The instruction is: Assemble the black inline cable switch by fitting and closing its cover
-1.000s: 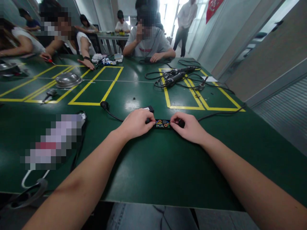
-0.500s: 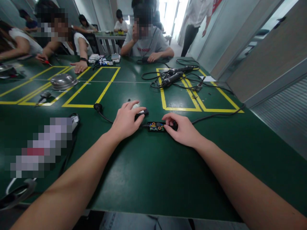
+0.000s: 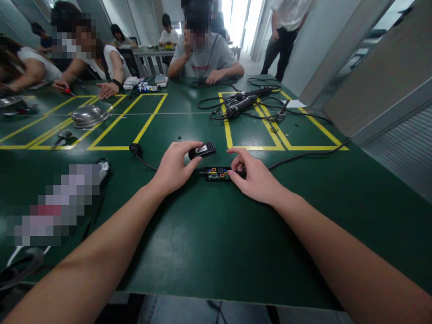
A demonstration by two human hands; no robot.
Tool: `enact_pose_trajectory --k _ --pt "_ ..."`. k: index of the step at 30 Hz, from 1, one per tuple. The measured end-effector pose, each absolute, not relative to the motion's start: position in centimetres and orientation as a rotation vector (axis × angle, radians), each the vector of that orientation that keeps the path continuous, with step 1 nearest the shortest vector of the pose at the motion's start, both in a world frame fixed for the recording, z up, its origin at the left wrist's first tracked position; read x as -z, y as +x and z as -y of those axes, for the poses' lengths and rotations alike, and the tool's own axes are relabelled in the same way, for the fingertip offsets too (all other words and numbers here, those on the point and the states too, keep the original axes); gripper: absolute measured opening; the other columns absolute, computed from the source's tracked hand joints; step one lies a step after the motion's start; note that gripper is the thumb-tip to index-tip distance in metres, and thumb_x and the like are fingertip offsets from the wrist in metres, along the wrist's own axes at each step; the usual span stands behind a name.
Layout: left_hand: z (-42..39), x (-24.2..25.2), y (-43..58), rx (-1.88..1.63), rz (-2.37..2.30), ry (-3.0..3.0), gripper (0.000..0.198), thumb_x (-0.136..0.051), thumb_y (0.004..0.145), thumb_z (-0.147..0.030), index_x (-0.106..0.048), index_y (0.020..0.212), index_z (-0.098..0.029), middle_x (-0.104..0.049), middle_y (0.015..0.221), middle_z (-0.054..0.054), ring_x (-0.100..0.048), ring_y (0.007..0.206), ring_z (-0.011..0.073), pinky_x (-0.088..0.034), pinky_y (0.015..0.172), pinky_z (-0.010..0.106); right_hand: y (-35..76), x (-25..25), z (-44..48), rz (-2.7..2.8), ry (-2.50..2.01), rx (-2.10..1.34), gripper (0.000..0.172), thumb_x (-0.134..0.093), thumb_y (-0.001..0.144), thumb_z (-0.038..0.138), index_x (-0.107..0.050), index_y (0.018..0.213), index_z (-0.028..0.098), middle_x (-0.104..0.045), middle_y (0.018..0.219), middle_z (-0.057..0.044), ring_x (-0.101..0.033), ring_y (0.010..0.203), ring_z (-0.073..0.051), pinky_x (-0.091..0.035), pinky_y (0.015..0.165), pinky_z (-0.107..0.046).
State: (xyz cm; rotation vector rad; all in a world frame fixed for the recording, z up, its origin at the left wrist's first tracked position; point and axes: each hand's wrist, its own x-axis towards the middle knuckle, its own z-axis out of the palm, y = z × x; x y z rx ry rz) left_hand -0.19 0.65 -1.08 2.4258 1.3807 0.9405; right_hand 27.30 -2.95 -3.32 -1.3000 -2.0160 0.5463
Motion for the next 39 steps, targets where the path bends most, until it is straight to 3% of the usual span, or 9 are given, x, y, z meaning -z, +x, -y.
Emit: enact_pose_trajectory --k 3,5,9,11,19,31,39 --pt "0.5 1.2 0.8 -0.903 -1.101 2.529 0.037 -0.071 0.110 -0.027 -0.077 0.146 -0.024 -0.084 0.143 0.011 -0.075 0.133 0.0310 -0.059 0.118 0.053 27.0 3.3 3.1 1.997 -1.271 -0.519 0.068 -0.075 0.096 0.037 -0.052 0.158 0.026 -0.076 0.113 -0.008 -0.069 0.090 -0.028 -0.059 0.089 -0.048" --pt "0.9 1.5 1.4 -0.815 -0.948 2.585 0.033 -0.070 0.112 -0.026 -0.077 0.144 -0.022 -0.084 0.142 0.011 -0.076 0.130 0.0296 -0.058 0.120 0.053 26.8 3.3 3.1 2.007 -1.231 -0.490 0.068 -0.080 0.094 0.043 -0.057 0.155 0.025 -0.076 0.126 -0.012 -0.071 0.097 -0.029 -0.061 0.094 -0.050" --pt "1.0 2.0 2.0 -0.754 -0.902 2.599 0.030 -0.070 0.114 -0.030 -0.078 0.141 -0.022 -0.085 0.141 0.011 -0.077 0.131 0.0292 -0.058 0.120 0.051 26.6 3.2 2.8 2.082 -1.203 -0.430 0.030 -0.078 0.100 0.044 -0.076 0.123 0.024 -0.078 0.122 -0.013 -0.075 0.112 -0.033 -0.061 0.103 -0.051" --pt "0.9 1.9 2.0 -0.754 -0.926 2.589 0.029 -0.071 0.114 -0.031 -0.079 0.140 -0.023 -0.086 0.139 0.011 -0.078 0.130 0.0290 -0.059 0.119 0.051 26.6 3.2 2.6 2.104 -1.221 -0.432 0.023 -0.078 0.102 0.042 -0.079 0.117 0.025 -0.081 0.116 -0.011 -0.076 0.109 -0.033 -0.061 0.101 -0.050" --pt "0.7 1.4 1.6 -0.730 -1.013 2.525 0.033 -0.080 0.105 -0.030 -0.082 0.137 -0.023 -0.087 0.132 0.009 -0.079 0.121 0.0284 -0.062 0.114 0.048 27.5 2.9 2.3 2.144 -1.218 -0.509 0.031 -0.085 0.097 0.040 -0.084 0.122 0.023 -0.084 0.114 -0.010 -0.077 0.101 -0.030 -0.062 0.094 -0.047" --pt "1.0 1.1 1.5 -0.760 -1.014 2.514 0.033 -0.070 0.108 -0.036 -0.080 0.136 -0.021 -0.086 0.128 0.011 -0.078 0.117 0.0296 -0.062 0.113 0.051 27.4 2.6 2.5 2.080 -1.239 -0.521 0.036 -0.084 0.097 0.044 -0.085 0.125 0.022 -0.086 0.116 -0.011 -0.077 0.099 -0.030 -0.063 0.093 -0.046" --pt "1.1 0.9 1.3 -0.800 -1.000 2.557 0.033 -0.069 0.108 -0.038 -0.080 0.134 -0.021 -0.085 0.130 0.013 -0.078 0.121 0.0315 -0.061 0.114 0.053 27.6 2.6 2.4 2.119 -1.209 -0.413 0.030 -0.083 0.099 0.045 -0.084 0.123 0.026 -0.082 0.121 -0.011 -0.075 0.115 -0.034 -0.060 0.108 -0.054"
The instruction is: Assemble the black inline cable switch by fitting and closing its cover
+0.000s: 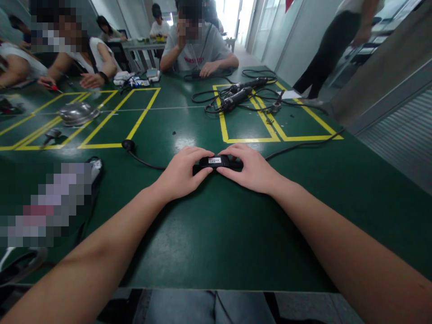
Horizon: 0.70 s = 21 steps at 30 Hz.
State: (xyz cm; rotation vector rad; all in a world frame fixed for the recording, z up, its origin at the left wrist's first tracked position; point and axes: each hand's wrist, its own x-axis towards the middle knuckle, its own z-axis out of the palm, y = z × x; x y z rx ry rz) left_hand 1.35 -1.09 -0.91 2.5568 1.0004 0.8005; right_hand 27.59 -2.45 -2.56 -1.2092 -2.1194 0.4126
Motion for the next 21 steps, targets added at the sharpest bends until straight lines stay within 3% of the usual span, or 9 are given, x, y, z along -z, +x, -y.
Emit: enact_pose_trajectory --k 7,14,21 --pt "1.0 1.1 1.3 -0.730 -1.044 2.494 0.032 -0.073 0.106 -0.035 -0.082 0.134 -0.022 -0.086 0.129 0.011 -0.078 0.118 0.0292 -0.063 0.112 0.050 27.6 2.7 2.4 2.139 -1.224 -0.434 0.028 -0.085 0.098 0.044 -0.087 0.120 0.027 -0.081 0.123 -0.012 -0.076 0.118 -0.035 -0.059 0.112 -0.057" --pt "0.2 0.7 1.3 -0.651 -1.068 2.366 0.037 -0.082 0.101 -0.033 -0.083 0.137 -0.023 -0.086 0.124 0.008 -0.079 0.108 0.0260 -0.066 0.103 0.043 27.6 3.0 2.2 2.092 -1.314 -0.499 0.036 -0.089 0.095 0.048 -0.088 0.122 0.025 -0.082 0.129 -0.014 -0.075 0.126 -0.039 -0.056 0.114 -0.062" --pt "0.3 0.0 1.2 -0.599 -1.053 2.555 0.034 -0.083 0.102 -0.031 -0.084 0.136 -0.027 -0.085 0.125 0.009 -0.077 0.120 0.0311 -0.061 0.115 0.051 27.6 2.9 2.3 2.102 -1.337 -0.472 0.033 -0.091 0.094 0.050 -0.087 0.121 0.030 -0.082 0.131 -0.012 -0.074 0.127 -0.040 -0.054 0.114 -0.064"
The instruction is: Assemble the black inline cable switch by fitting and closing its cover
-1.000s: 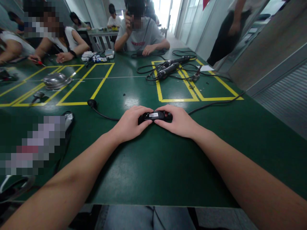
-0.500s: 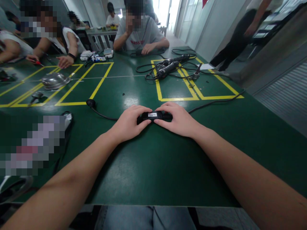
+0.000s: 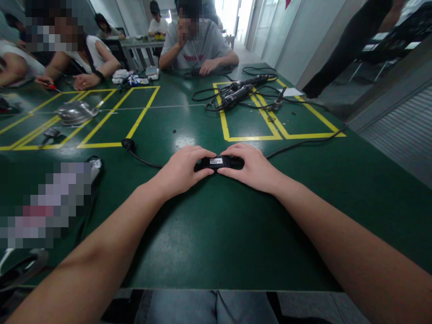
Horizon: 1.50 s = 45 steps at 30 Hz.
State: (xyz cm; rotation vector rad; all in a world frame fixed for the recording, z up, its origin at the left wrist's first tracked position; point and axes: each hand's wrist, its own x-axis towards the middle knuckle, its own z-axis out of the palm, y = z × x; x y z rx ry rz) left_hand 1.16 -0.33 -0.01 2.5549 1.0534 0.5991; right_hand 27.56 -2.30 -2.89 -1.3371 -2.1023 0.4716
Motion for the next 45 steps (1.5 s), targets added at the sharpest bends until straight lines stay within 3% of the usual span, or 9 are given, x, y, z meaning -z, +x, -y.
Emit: enact_pose_trajectory --k 6,16,20,23,28,31,35,40,45 --pt "0.3 0.3 1.0 -0.628 -0.907 2.413 0.037 -0.079 0.100 -0.025 -0.085 0.137 -0.025 -0.084 0.124 0.008 -0.080 0.115 0.0273 -0.062 0.112 0.046 27.6 3.0 2.5 2.133 -1.291 -0.489 0.031 -0.092 0.094 0.047 -0.085 0.119 0.029 -0.083 0.128 -0.011 -0.075 0.122 -0.039 -0.055 0.112 -0.062" --pt "0.1 0.2 0.9 -0.655 -0.951 2.340 0.035 -0.080 0.098 -0.028 -0.087 0.132 -0.026 -0.085 0.118 0.007 -0.080 0.110 0.0265 -0.063 0.103 0.043 27.2 2.6 2.5 2.140 -1.308 -0.491 0.031 -0.088 0.095 0.050 -0.084 0.117 0.027 -0.082 0.128 -0.012 -0.075 0.122 -0.039 -0.055 0.112 -0.061" --pt "-0.1 0.7 1.2 -0.722 -0.972 2.159 0.039 -0.081 0.097 -0.033 -0.081 0.135 -0.022 -0.086 0.119 0.008 -0.081 0.112 0.0265 -0.064 0.105 0.045 27.1 2.8 2.8 2.110 -1.327 -0.475 0.047 -0.085 0.097 0.053 -0.077 0.135 0.028 -0.082 0.133 -0.013 -0.075 0.122 -0.039 -0.056 0.111 -0.061" --pt "-0.6 1.2 1.2 -0.876 -1.129 1.989 0.045 -0.080 0.099 -0.038 -0.068 0.139 -0.020 -0.084 0.116 0.008 -0.080 0.107 0.0257 -0.066 0.095 0.043 27.1 3.1 2.9 2.023 -1.369 -0.521 0.061 -0.081 0.098 0.055 -0.064 0.150 0.029 -0.082 0.131 -0.013 -0.076 0.115 -0.036 -0.058 0.105 -0.059" --pt "-1.4 2.0 0.3 -0.905 -1.538 2.194 0.014 -0.078 0.097 -0.030 -0.066 0.102 -0.023 -0.080 0.108 0.009 -0.073 0.107 0.0304 -0.063 0.098 0.050 27.2 2.8 2.7 2.043 -1.358 -0.499 0.028 -0.076 0.101 0.045 -0.066 0.119 0.027 -0.081 0.116 -0.010 -0.074 0.100 -0.031 -0.059 0.092 -0.048" --pt "-1.3 1.8 0.0 -0.829 -1.533 2.329 0.006 -0.073 0.100 -0.029 -0.070 0.098 -0.024 -0.080 0.107 0.010 -0.071 0.107 0.0321 -0.061 0.103 0.054 27.4 2.1 2.7 2.118 -1.364 -0.486 0.012 -0.070 0.102 0.037 -0.067 0.102 0.026 -0.078 0.103 -0.009 -0.071 0.091 -0.028 -0.056 0.085 -0.045" --pt "-0.3 0.5 0.2 -0.889 -1.424 2.512 0.014 -0.068 0.101 -0.032 -0.074 0.094 -0.022 -0.077 0.121 0.013 -0.069 0.117 0.0335 -0.059 0.108 0.053 27.5 1.6 2.8 2.147 -1.371 -0.476 0.007 -0.069 0.100 0.031 -0.066 0.099 0.025 -0.076 0.096 -0.006 -0.069 0.084 -0.026 -0.053 0.081 -0.042" --pt "0.8 -0.4 0.3 -0.493 -1.205 2.597 0.016 -0.068 0.101 -0.038 -0.066 0.095 -0.024 -0.073 0.093 0.007 -0.067 0.086 0.0273 -0.053 0.081 0.042 27.5 1.3 3.1 2.169 -1.382 -0.502 0.009 -0.072 0.097 0.031 -0.065 0.100 0.026 -0.075 0.092 -0.004 -0.069 0.080 -0.025 -0.052 0.077 -0.039" --pt "1.0 -0.1 0.4 -0.479 -1.170 2.526 0.009 -0.064 0.105 -0.032 -0.065 0.103 -0.023 -0.074 0.093 0.004 -0.067 0.082 0.0241 -0.048 0.079 0.038 27.3 1.0 3.3 2.173 -1.414 -0.544 0.010 -0.073 0.098 0.031 -0.065 0.102 0.027 -0.073 0.088 -0.002 -0.069 0.077 -0.024 -0.049 0.072 -0.037"
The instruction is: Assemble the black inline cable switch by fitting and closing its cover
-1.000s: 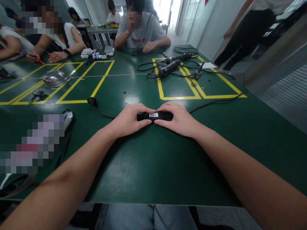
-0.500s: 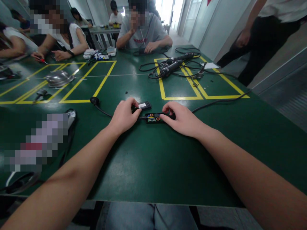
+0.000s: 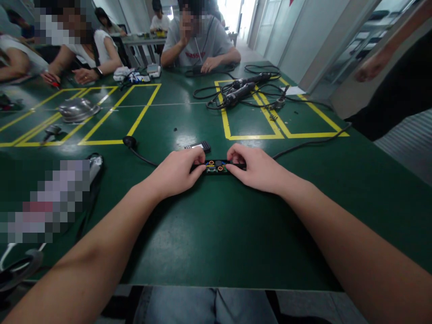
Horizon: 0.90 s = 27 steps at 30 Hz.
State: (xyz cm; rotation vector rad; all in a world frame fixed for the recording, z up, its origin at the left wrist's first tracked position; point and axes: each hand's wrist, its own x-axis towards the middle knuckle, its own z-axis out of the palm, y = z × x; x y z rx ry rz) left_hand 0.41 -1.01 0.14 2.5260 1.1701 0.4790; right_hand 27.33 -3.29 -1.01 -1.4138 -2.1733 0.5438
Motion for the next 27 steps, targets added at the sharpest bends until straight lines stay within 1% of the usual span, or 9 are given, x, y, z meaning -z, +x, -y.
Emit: enact_pose_trajectory --k 5,11,14,18,23,27 --pt "0.9 -0.1 0.4 -0.477 -1.163 2.486 0.013 -0.064 0.106 -0.033 -0.069 0.102 -0.022 -0.074 0.094 0.004 -0.067 0.082 0.0224 -0.047 0.078 0.036 27.3 0.8 3.3 2.165 -1.407 -0.533 0.007 -0.074 0.099 0.029 -0.067 0.099 0.026 -0.075 0.090 -0.004 -0.069 0.080 -0.024 -0.049 0.075 -0.036" --pt "0.9 -0.3 0.2 -0.517 -1.209 2.547 0.015 -0.066 0.106 -0.036 -0.072 0.105 -0.022 -0.076 0.104 0.007 -0.071 0.093 0.0254 -0.050 0.082 0.038 27.5 1.3 3.0 2.099 -1.337 -0.534 0.010 -0.075 0.098 0.034 -0.071 0.095 0.025 -0.077 0.090 -0.004 -0.066 0.079 -0.024 -0.052 0.078 -0.038" --pt "0.9 -0.3 0.3 -0.505 -1.230 2.567 0.017 -0.069 0.105 -0.038 -0.073 0.108 -0.022 -0.078 0.106 0.008 -0.073 0.094 0.0264 -0.051 0.082 0.039 27.5 1.5 3.0 2.078 -1.323 -0.529 0.012 -0.075 0.098 0.036 -0.074 0.095 0.025 -0.078 0.090 -0.005 -0.067 0.080 -0.024 -0.053 0.079 -0.038" --pt "0.9 -0.5 0.4 -0.518 -1.220 2.568 0.017 -0.070 0.104 -0.037 -0.076 0.107 -0.021 -0.079 0.104 0.008 -0.073 0.093 0.0260 -0.052 0.081 0.038 27.7 1.3 3.0 2.085 -1.298 -0.506 0.014 -0.074 0.097 0.036 -0.078 0.094 0.024 -0.078 0.089 -0.006 -0.067 0.079 -0.024 -0.052 0.077 -0.038" --pt "0.6 -0.6 0.0 -0.561 -1.149 2.524 0.018 -0.066 0.104 -0.031 -0.081 0.101 -0.020 -0.079 0.097 0.006 -0.071 0.087 0.0229 -0.051 0.080 0.037 28.3 1.0 2.9 2.115 -1.283 -0.549 0.012 -0.070 0.095 0.028 -0.081 0.091 0.024 -0.077 0.084 -0.004 -0.065 0.075 -0.023 -0.050 0.074 -0.037" --pt "0.1 -0.4 -0.5 -0.594 -1.079 2.471 0.019 -0.070 0.104 -0.030 -0.082 0.093 -0.020 -0.078 0.091 0.005 -0.069 0.083 0.0204 -0.051 0.080 0.035 28.8 1.1 2.4 2.098 -1.277 -0.626 0.015 -0.074 0.094 0.034 -0.083 0.088 0.023 -0.078 0.085 -0.005 -0.065 0.075 -0.022 -0.050 0.073 -0.038"
